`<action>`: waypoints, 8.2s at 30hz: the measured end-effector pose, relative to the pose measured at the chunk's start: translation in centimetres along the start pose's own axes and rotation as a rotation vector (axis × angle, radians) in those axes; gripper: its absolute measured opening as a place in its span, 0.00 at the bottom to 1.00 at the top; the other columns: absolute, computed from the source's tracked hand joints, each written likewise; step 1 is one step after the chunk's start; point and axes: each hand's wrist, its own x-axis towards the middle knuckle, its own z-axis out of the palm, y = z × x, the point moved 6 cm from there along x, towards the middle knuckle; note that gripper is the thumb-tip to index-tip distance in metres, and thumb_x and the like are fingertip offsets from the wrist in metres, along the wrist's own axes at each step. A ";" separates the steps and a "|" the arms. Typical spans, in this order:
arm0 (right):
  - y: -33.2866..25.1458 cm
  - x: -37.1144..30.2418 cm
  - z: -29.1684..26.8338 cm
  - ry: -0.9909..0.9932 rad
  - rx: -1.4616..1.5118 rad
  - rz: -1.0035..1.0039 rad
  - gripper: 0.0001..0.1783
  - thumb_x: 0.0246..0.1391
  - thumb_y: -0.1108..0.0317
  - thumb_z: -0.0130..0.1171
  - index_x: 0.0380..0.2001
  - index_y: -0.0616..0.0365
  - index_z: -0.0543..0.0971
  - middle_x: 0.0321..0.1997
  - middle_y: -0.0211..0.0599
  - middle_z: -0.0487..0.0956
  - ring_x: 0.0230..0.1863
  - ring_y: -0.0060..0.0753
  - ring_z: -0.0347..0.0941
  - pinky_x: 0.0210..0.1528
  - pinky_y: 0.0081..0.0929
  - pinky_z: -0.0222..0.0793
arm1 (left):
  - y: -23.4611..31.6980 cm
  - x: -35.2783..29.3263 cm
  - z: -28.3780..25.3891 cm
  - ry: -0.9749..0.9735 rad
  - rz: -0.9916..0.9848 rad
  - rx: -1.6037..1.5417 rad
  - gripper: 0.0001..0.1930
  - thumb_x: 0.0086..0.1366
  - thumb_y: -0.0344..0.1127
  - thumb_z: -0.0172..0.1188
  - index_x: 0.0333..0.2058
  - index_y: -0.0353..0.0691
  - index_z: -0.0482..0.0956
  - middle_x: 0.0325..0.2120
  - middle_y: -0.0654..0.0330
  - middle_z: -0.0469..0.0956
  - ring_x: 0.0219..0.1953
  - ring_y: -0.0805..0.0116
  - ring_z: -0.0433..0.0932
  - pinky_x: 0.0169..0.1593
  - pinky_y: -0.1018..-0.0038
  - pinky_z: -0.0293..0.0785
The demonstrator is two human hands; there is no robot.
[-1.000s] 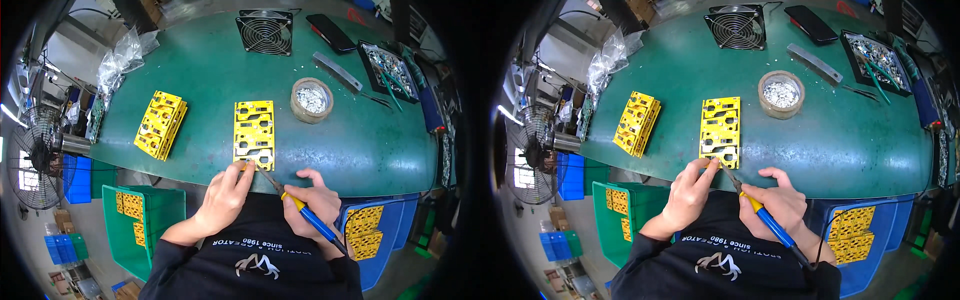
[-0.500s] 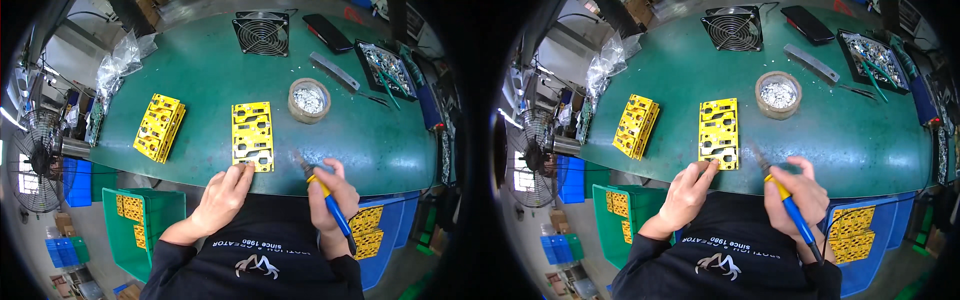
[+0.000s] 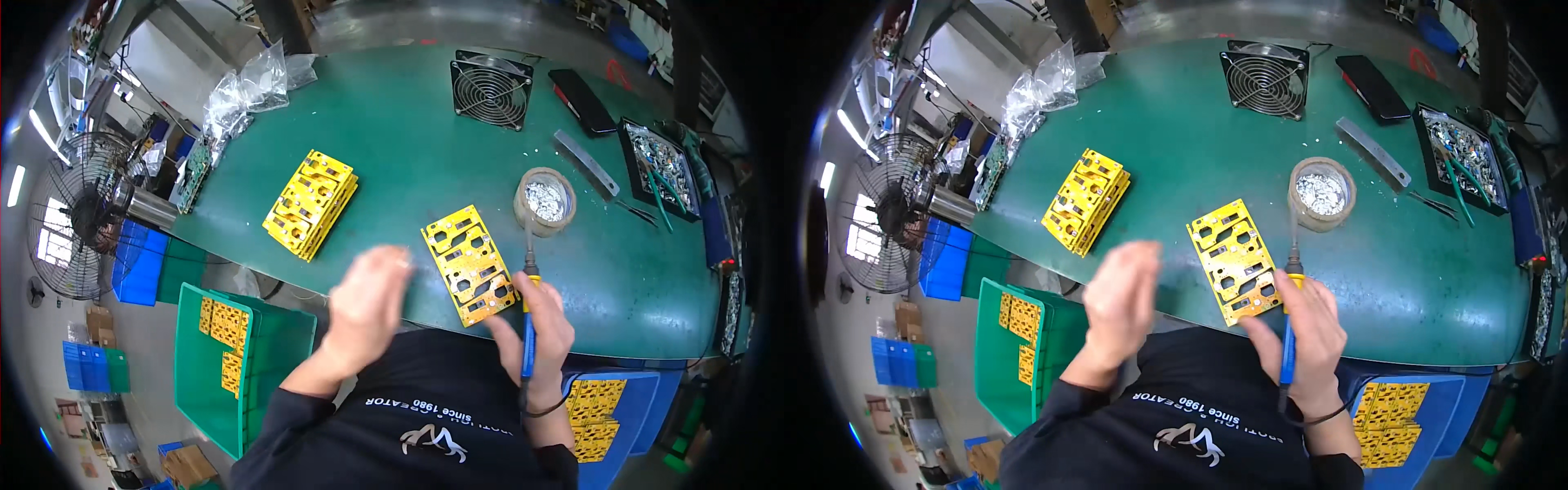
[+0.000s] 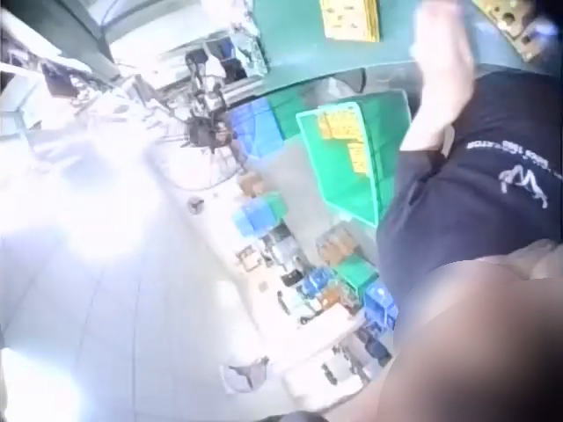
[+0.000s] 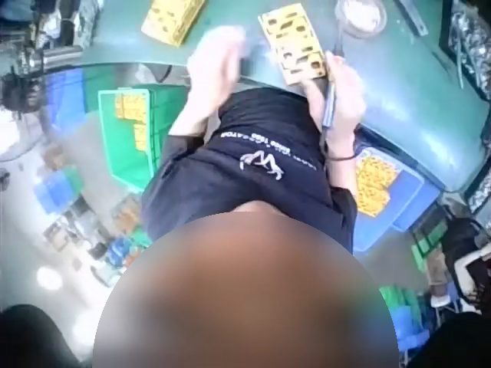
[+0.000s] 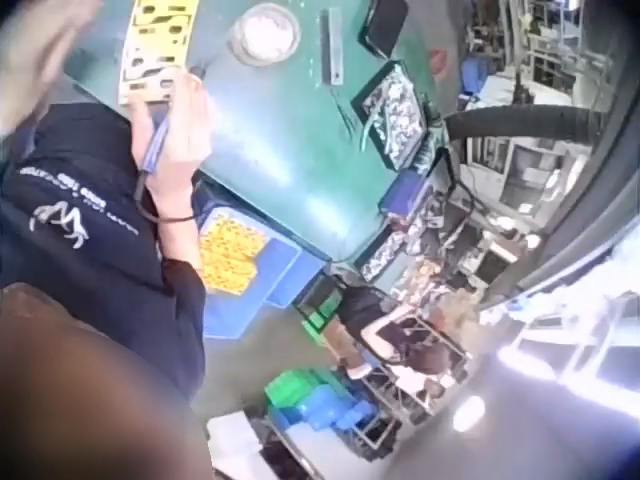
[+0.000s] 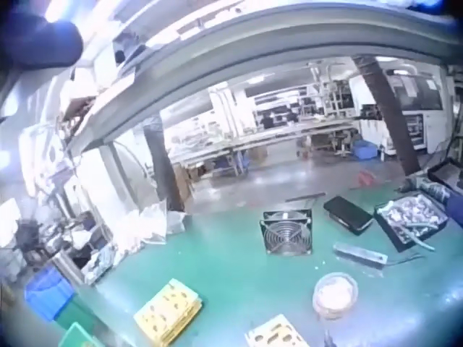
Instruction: The person solders components onto yellow printed circuit boards (PCBs) using a soldering iron and solder tin.
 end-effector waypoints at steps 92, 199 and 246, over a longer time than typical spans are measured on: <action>0.5 -0.7 -2.0 0.099 0.161 0.043 0.12 0.47 0.79 0.71 0.38 0.67 0.86 0.29 0.43 0.87 0.26 0.37 0.84 0.54 0.52 0.79 | 4.1 0.9 7.0 -0.371 0.082 -0.131 0.16 0.61 0.19 0.64 0.48 0.29 0.76 0.46 0.48 0.74 0.36 0.47 0.83 0.39 0.59 0.83; -1.1 -1.7 -1.9 0.032 0.174 0.007 0.12 0.40 0.79 0.70 0.34 0.64 0.87 0.19 0.33 0.81 0.17 0.28 0.77 0.52 0.46 0.78 | 4.5 -2.8 5.4 -0.192 0.151 -0.037 0.17 0.59 0.21 0.71 0.47 0.28 0.83 0.47 0.48 0.80 0.36 0.55 0.81 0.38 0.67 0.79; 0.3 -2.5 -4.7 0.215 0.106 0.068 0.10 0.48 0.79 0.66 0.36 0.67 0.86 0.22 0.39 0.83 0.19 0.31 0.77 0.59 0.55 0.74 | 0.8 3.3 5.7 -0.494 -0.021 -0.186 0.12 0.66 0.27 0.66 0.47 0.32 0.84 0.42 0.48 0.84 0.39 0.46 0.85 0.44 0.60 0.83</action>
